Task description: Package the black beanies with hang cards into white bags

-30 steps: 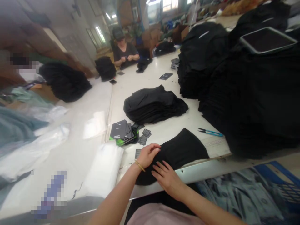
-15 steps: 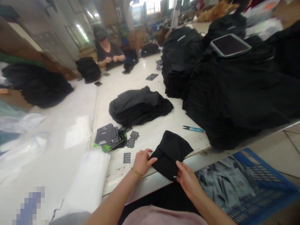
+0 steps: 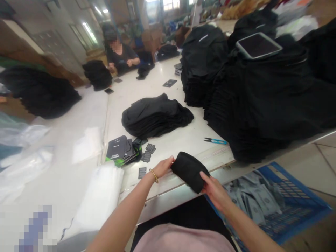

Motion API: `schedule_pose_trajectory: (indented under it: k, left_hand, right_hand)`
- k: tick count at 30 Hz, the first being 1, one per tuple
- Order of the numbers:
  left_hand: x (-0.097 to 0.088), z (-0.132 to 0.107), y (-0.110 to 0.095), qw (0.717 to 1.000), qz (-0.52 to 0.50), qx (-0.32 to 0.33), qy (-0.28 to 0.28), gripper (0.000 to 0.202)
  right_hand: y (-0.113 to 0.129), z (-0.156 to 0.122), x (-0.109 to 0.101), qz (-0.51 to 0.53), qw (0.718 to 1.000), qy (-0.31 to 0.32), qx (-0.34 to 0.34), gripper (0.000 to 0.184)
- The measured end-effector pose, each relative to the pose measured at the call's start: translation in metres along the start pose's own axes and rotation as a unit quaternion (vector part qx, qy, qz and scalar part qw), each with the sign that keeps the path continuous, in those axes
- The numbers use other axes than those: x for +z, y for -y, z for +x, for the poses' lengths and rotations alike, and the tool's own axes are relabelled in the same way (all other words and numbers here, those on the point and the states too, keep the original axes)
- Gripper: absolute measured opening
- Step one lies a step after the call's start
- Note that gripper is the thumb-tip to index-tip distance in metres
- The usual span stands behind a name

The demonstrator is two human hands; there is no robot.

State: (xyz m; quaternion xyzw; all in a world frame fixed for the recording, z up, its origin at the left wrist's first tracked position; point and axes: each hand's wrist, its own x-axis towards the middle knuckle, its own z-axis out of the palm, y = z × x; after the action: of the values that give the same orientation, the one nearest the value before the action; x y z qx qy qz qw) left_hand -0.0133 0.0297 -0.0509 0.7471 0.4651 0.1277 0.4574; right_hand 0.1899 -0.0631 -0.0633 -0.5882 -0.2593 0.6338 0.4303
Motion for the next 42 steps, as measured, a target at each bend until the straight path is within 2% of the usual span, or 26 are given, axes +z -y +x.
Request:
schedule_pose_trajectory:
  k: [2, 3, 5, 7, 10, 12, 14, 16, 17, 19, 20, 22, 24, 26, 28, 29, 31, 32, 33, 34, 36, 37, 38, 39, 41, 42]
  left_hand:
    - [0.008, 0.006, -0.003, 0.996, 0.077, -0.036, -0.038, 0.05]
    - [0.014, 0.009, -0.005, 0.989, 0.121, -0.062, -0.065, 0.048]
    - [0.024, 0.016, -0.009, 0.971, 0.17, -0.121, -0.119, 0.046]
    - [0.033, 0.017, -0.012, 0.96, 0.15, -0.156, -0.175, 0.045]
    - [0.045, 0.001, -0.016, 0.938, -0.024, -0.163, -0.305, 0.049]
    - [0.055, -0.016, -0.019, 0.887, -0.232, -0.188, -0.353, 0.057]
    - [0.067, -0.033, -0.024, 0.821, -0.422, -0.198, -0.33, 0.06]
    - [0.075, -0.045, -0.027, 0.773, -0.526, -0.174, -0.309, 0.06]
    - [0.075, -0.049, -0.028, 0.756, -0.55, -0.16, -0.318, 0.058]
    - [0.07, -0.056, -0.026, 0.721, -0.579, -0.155, -0.348, 0.055]
    - [0.064, -0.061, -0.024, 0.705, -0.597, -0.162, -0.348, 0.054]
    - [0.052, -0.072, -0.023, 0.685, -0.638, -0.172, -0.306, 0.05]
    - [0.042, -0.084, -0.023, 0.686, -0.666, -0.179, -0.232, 0.045]
    - [0.039, -0.096, -0.024, 0.71, -0.659, -0.171, -0.182, 0.045]
    - [0.037, -0.105, -0.022, 0.763, -0.608, -0.137, -0.174, 0.049]
    - [0.033, -0.107, -0.019, 0.799, -0.561, -0.119, -0.18, 0.053]
    - [0.014, -0.11, -0.008, 0.878, -0.417, -0.108, -0.209, 0.064]
    - [-0.003, -0.111, 0.0, 0.908, -0.324, -0.117, -0.239, 0.071]
    - [-0.025, -0.11, 0.009, 0.923, -0.223, -0.132, -0.285, 0.076]
    - [-0.049, -0.11, 0.02, 0.919, -0.121, -0.154, -0.341, 0.08]
    - [-0.102, -0.107, 0.045, 0.869, 0.041, -0.195, -0.453, 0.078]
    - [-0.126, -0.104, 0.058, 0.841, 0.088, -0.233, -0.479, 0.076]
    - [-0.146, -0.101, 0.07, 0.819, 0.11, -0.294, -0.48, 0.077]
    - [-0.161, -0.098, 0.081, 0.812, 0.115, -0.333, -0.465, 0.075]
    - [-0.178, -0.093, 0.096, 0.812, 0.107, -0.376, -0.433, 0.066]
    - [-0.181, -0.092, 0.1, 0.816, 0.11, -0.372, -0.429, 0.062]
  right_hand:
    - [0.006, 0.002, 0.006, 0.108, 0.988, 0.001, 0.107, 0.031]
    - [0.007, 0.003, 0.009, 0.133, 0.982, -0.001, 0.137, 0.03]
    - [0.007, 0.002, 0.012, 0.154, 0.978, -0.005, 0.143, 0.028]
    - [0.006, 0.001, 0.015, 0.151, 0.982, -0.002, 0.114, 0.029]
    - [0.003, -0.003, 0.021, 0.187, 0.975, -0.028, 0.114, 0.024]
    - [-0.003, -0.009, 0.03, 0.262, 0.953, -0.043, 0.148, 0.013]
    - [-0.011, -0.017, 0.043, 0.328, 0.926, -0.026, 0.187, 0.009]
    - [-0.018, -0.026, 0.053, 0.356, 0.909, 0.011, 0.218, 0.012]
    - [-0.021, -0.028, 0.055, 0.348, 0.907, 0.038, 0.233, 0.014]
    - [-0.021, -0.028, 0.052, 0.288, 0.922, 0.089, 0.244, 0.019]
    - [-0.019, -0.025, 0.048, 0.244, 0.938, 0.096, 0.227, 0.021]
    - [-0.011, -0.015, 0.039, 0.166, 0.97, 0.073, 0.163, 0.025]
    - [-0.004, -0.009, 0.039, 0.146, 0.979, 0.069, 0.122, 0.029]
    - [-0.001, -0.009, 0.051, 0.158, 0.966, 0.14, 0.15, 0.04]
    - [-0.003, -0.014, 0.07, 0.16, 0.948, 0.213, 0.173, 0.048]
    - [-0.005, -0.017, 0.08, 0.155, 0.947, 0.226, 0.169, 0.049]
    - [-0.007, -0.02, 0.094, 0.137, 0.955, 0.215, 0.153, 0.052]
    - [-0.007, -0.018, 0.097, 0.128, 0.959, 0.203, 0.151, 0.053]
    - [-0.006, -0.015, 0.098, 0.119, 0.962, 0.189, 0.155, 0.054]
    - [-0.004, -0.01, 0.096, 0.111, 0.966, 0.171, 0.16, 0.054]
    - [0.001, 0.002, 0.09, 0.097, 0.973, 0.126, 0.164, 0.051]
    - [0.002, 0.007, 0.086, 0.092, 0.976, 0.107, 0.163, 0.05]
    - [0.002, 0.012, 0.082, 0.087, 0.979, 0.092, 0.162, 0.049]
    - [0.002, 0.015, 0.078, 0.081, 0.98, 0.085, 0.16, 0.049]
    - [-0.001, 0.019, 0.073, 0.068, 0.98, 0.096, 0.161, 0.049]
    - [-0.004, 0.02, 0.072, 0.063, 0.979, 0.107, 0.164, 0.049]
